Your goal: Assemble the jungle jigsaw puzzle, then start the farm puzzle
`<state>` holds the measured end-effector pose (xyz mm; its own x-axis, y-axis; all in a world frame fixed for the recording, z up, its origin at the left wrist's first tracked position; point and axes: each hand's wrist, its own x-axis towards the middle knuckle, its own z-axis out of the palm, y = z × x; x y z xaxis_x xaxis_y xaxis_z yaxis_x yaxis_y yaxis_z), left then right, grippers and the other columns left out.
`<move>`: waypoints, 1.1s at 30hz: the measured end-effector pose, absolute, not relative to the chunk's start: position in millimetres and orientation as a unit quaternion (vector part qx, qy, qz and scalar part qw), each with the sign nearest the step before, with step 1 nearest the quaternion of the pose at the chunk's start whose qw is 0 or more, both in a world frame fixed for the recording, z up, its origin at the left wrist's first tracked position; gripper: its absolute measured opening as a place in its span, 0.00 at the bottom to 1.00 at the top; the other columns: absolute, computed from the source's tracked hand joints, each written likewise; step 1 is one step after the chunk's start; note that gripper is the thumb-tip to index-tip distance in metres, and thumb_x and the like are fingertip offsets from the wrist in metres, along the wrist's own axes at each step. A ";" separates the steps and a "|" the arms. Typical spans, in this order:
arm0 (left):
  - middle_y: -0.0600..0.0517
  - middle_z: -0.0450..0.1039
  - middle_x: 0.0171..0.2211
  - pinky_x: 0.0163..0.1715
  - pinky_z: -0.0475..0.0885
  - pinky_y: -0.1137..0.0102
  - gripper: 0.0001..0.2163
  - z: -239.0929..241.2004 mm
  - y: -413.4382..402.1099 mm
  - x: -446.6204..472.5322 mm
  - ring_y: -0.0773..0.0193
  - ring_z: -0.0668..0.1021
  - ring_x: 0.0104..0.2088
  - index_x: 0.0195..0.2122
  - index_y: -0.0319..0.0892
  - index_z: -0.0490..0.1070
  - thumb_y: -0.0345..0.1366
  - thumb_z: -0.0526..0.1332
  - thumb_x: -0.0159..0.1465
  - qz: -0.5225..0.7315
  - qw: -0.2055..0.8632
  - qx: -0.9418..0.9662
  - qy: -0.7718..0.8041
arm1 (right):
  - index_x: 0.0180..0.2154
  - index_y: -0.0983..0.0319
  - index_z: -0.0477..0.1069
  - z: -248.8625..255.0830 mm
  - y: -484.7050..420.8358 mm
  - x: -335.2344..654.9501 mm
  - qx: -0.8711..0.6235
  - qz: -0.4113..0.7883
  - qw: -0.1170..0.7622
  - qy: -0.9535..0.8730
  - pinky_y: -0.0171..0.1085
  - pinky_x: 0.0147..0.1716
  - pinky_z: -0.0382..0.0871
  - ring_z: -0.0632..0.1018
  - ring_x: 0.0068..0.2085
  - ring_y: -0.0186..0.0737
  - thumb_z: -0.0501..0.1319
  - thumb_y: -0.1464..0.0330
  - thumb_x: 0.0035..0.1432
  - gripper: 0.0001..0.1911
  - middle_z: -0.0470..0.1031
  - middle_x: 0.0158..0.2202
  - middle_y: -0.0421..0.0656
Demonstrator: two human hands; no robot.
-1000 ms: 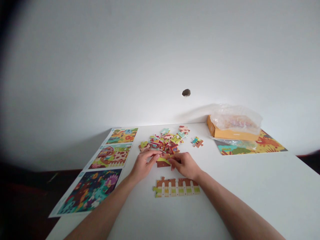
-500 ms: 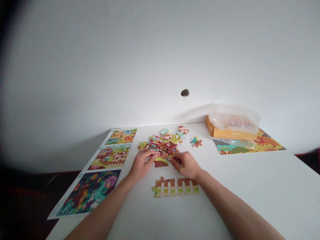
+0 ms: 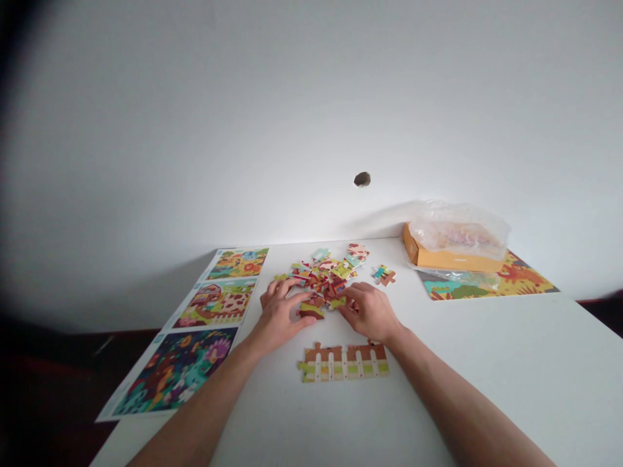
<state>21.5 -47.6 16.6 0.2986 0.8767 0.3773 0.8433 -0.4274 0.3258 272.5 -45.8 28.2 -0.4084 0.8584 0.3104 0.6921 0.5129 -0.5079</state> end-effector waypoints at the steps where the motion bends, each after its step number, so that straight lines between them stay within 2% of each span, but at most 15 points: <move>1: 0.48 0.64 0.56 0.54 0.60 0.48 0.21 15.9 -47.8 21.5 0.43 0.62 0.57 0.47 0.54 0.76 0.45 0.72 0.51 0.242 0.038 0.809 0.534 | 0.45 0.56 0.76 27.7 -45.1 273.3 -0.449 0.142 0.268 -0.840 0.37 0.39 0.66 0.74 0.39 0.41 0.60 0.63 0.60 0.12 0.73 0.38 0.45; 4: 0.47 0.63 0.56 0.53 0.60 0.47 0.20 14.2 -47.6 21.0 0.41 0.60 0.58 0.46 0.55 0.77 0.45 0.71 0.52 0.231 0.047 0.813 0.532 | 0.50 0.53 0.75 24.6 -42.6 273.9 -0.431 0.113 0.243 -0.861 0.42 0.45 0.67 0.72 0.44 0.44 0.61 0.63 0.61 0.16 0.68 0.43 0.48; 8: 0.48 0.64 0.56 0.56 0.57 0.47 0.17 16.5 -47.0 21.1 0.41 0.59 0.59 0.41 0.52 0.78 0.45 0.72 0.49 0.252 0.030 0.815 0.521 | 0.54 0.54 0.72 24.4 -41.4 273.1 -0.458 0.092 0.239 -0.852 0.45 0.47 0.67 0.71 0.45 0.47 0.61 0.64 0.60 0.19 0.66 0.43 0.48; 10: 0.48 0.67 0.55 0.57 0.57 0.48 0.15 18.9 -46.6 22.0 0.43 0.61 0.59 0.37 0.49 0.78 0.43 0.73 0.48 0.268 0.030 0.811 0.519 | 0.51 0.56 0.73 28.6 -43.8 272.6 -0.435 0.123 0.244 -0.858 0.43 0.46 0.67 0.72 0.44 0.45 0.61 0.64 0.60 0.17 0.68 0.44 0.48; 12: 0.48 0.71 0.49 0.56 0.59 0.51 0.10 21.8 -46.0 22.7 0.47 0.66 0.55 0.33 0.47 0.77 0.41 0.72 0.51 0.289 0.053 0.804 0.517 | 0.46 0.59 0.75 34.1 -48.2 271.4 -0.401 0.168 0.235 -0.869 0.38 0.42 0.67 0.74 0.41 0.41 0.61 0.64 0.60 0.13 0.71 0.41 0.47; 14: 0.50 0.75 0.38 0.55 0.61 0.54 0.05 25.8 -45.8 22.2 0.53 0.71 0.48 0.29 0.44 0.74 0.38 0.68 0.56 0.323 0.100 0.793 0.506 | 0.38 0.60 0.76 39.1 -53.7 269.7 -0.366 0.201 0.206 -0.885 0.35 0.36 0.65 0.73 0.34 0.37 0.61 0.62 0.60 0.09 0.73 0.34 0.44; 16: 0.52 0.75 0.31 0.53 0.64 0.58 0.05 31.7 -46.8 20.2 0.59 0.74 0.40 0.29 0.42 0.72 0.36 0.65 0.60 0.352 0.177 0.782 0.484 | 0.31 0.60 0.75 42.5 -58.5 267.9 -0.339 0.212 0.168 -0.901 0.33 0.30 0.61 0.71 0.28 0.34 0.64 0.60 0.57 0.10 0.73 0.26 0.40; 18: 0.53 0.75 0.31 0.45 0.69 0.65 0.04 39.3 -49.4 17.5 0.63 0.75 0.35 0.34 0.42 0.73 0.36 0.65 0.60 0.350 0.282 0.772 0.449 | 0.27 0.60 0.74 44.3 -61.7 266.8 -0.323 0.214 0.129 -0.913 0.33 0.27 0.57 0.69 0.25 0.33 0.66 0.57 0.53 0.13 0.73 0.23 0.39; 19: 0.53 0.75 0.31 0.41 0.70 0.67 0.09 43.1 -51.2 16.3 0.64 0.75 0.33 0.41 0.42 0.74 0.37 0.65 0.60 0.331 0.337 0.770 0.430 | 0.25 0.60 0.73 44.7 -62.4 266.6 -0.322 0.217 0.114 -0.914 0.33 0.26 0.56 0.70 0.25 0.33 0.67 0.56 0.52 0.14 0.73 0.22 0.38; 20: 0.53 0.75 0.31 0.39 0.71 0.68 0.12 46.6 -53.3 15.5 0.64 0.75 0.32 0.45 0.43 0.74 0.38 0.65 0.60 0.301 0.373 0.778 0.406 | 0.24 0.60 0.73 44.9 -62.5 266.7 -0.326 0.220 0.099 -0.914 0.33 0.26 0.55 0.70 0.24 0.33 0.68 0.54 0.50 0.16 0.74 0.22 0.38; 21: 0.53 0.75 0.30 0.40 0.70 0.67 0.11 49.3 -55.4 15.1 0.64 0.75 0.32 0.43 0.43 0.76 0.39 0.64 0.61 0.273 0.388 0.794 0.381 | 0.24 0.60 0.74 45.1 -62.2 267.0 -0.331 0.223 0.087 -0.913 0.33 0.25 0.54 0.70 0.24 0.33 0.68 0.53 0.49 0.17 0.75 0.22 0.38; 25: 0.52 0.75 0.29 0.48 0.66 0.63 0.06 49.4 -61.7 17.2 0.61 0.75 0.35 0.34 0.47 0.80 0.41 0.67 0.58 0.174 0.337 0.859 0.343 | 0.24 0.59 0.75 46.2 -58.7 269.6 -0.360 0.205 0.054 -0.909 0.34 0.25 0.53 0.72 0.24 0.34 0.68 0.50 0.47 0.18 0.77 0.22 0.38; 30: 0.54 0.74 0.27 0.45 0.64 0.65 0.05 39.8 -62.0 17.7 0.61 0.74 0.36 0.29 0.46 0.77 0.39 0.70 0.54 0.151 0.276 0.886 0.340 | 0.23 0.58 0.76 48.8 -57.7 273.1 -0.379 0.183 0.033 -0.906 0.34 0.25 0.54 0.73 0.24 0.36 0.70 0.51 0.44 0.17 0.77 0.22 0.38; 33: 0.54 0.74 0.29 0.48 0.62 0.63 0.07 39.8 -61.4 15.5 0.59 0.74 0.38 0.28 0.45 0.75 0.39 0.70 0.53 0.156 0.237 0.896 0.342 | 0.24 0.57 0.76 49.0 -58.1 274.0 -0.382 0.176 0.024 -0.907 0.34 0.25 0.54 0.73 0.24 0.36 0.70 0.52 0.44 0.16 0.77 0.21 0.38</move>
